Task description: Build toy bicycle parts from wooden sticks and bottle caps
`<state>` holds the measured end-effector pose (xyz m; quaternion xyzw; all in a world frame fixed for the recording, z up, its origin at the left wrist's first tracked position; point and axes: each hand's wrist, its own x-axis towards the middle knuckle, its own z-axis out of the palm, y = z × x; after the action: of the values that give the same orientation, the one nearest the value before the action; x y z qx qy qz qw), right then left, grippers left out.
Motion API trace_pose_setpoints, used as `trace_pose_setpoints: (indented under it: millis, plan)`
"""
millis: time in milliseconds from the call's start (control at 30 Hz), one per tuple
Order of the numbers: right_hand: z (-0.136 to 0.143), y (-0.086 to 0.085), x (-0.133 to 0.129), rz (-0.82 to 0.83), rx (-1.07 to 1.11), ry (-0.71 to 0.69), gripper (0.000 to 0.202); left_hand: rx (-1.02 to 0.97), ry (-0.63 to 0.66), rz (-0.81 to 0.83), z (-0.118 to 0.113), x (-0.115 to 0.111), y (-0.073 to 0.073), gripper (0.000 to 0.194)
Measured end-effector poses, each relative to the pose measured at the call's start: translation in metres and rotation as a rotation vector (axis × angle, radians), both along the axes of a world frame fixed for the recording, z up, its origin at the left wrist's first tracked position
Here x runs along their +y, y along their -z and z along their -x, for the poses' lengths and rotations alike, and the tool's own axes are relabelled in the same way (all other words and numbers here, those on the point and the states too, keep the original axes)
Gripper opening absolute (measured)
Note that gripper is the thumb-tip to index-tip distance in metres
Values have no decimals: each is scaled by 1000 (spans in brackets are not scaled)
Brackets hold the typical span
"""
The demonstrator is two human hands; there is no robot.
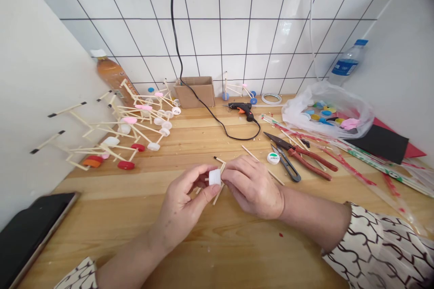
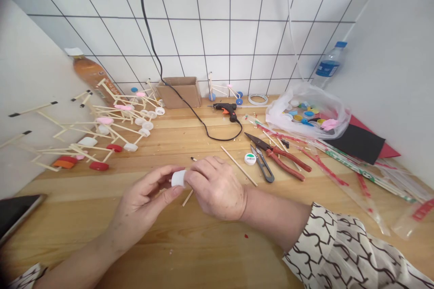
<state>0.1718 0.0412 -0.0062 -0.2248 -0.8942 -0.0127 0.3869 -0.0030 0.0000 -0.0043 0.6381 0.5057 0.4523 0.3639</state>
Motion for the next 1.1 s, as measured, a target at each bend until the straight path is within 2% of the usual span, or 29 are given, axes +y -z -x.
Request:
trace_pose_setpoints:
  millis: [433,700,900,1100]
  plan:
    - [0,-2,-1,80,38,-3,14,-16,3,31,-1,0,0,23]
    - [1,-1,-1,89,-1,-3,19,-11,16,33,-2,-1,-1,21]
    - [2,-3,-1,69,-17,-7,21,-43,32,93,-2,0,-4,21]
    - [3,0,0,100,29,21,18,-12,-17,55,-1,0,-5,22]
